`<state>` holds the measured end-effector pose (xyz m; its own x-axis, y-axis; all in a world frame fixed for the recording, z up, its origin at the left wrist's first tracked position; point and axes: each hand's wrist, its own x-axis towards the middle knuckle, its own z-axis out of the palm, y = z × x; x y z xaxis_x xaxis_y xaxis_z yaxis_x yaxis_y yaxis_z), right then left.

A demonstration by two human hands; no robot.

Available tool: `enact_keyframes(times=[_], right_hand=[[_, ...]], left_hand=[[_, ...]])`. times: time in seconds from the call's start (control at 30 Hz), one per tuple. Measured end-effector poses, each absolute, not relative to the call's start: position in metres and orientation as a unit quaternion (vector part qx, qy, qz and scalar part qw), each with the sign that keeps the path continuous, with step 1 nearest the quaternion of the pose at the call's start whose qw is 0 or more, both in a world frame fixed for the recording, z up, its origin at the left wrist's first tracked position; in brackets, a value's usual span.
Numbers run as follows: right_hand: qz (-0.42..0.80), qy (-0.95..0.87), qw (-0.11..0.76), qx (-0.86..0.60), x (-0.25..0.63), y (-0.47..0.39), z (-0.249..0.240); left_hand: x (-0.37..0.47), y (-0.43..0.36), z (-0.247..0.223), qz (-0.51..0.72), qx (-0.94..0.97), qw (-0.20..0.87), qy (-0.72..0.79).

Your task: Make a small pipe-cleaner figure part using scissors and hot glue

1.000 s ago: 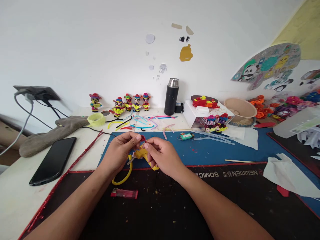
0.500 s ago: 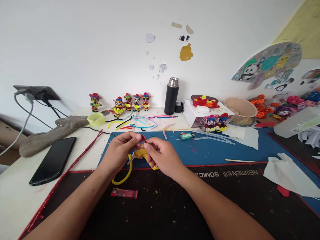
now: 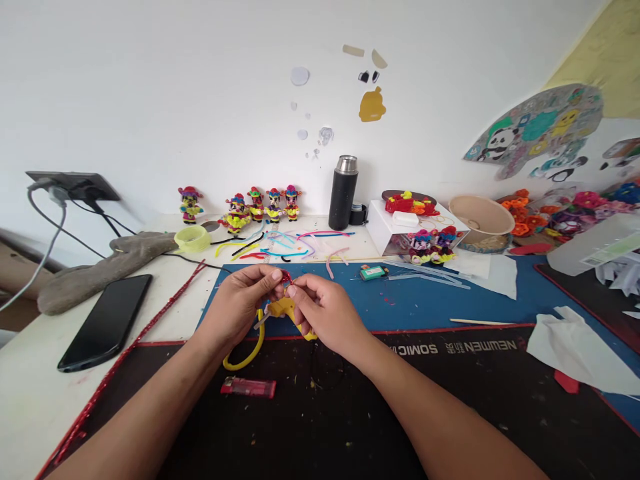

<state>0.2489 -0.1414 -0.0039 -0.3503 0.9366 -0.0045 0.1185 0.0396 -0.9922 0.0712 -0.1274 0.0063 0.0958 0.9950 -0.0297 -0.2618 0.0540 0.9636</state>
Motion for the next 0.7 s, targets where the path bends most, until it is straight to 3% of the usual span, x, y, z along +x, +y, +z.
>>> enact_keyframes(times=[0.7], right_hand=[[0.541,-0.607,0.383,-0.438,0.2499,-0.1412,-0.0019]], left_hand=[[0.0685,-0.1272,0.0075,0.514,0.441,0.605,0.419]])
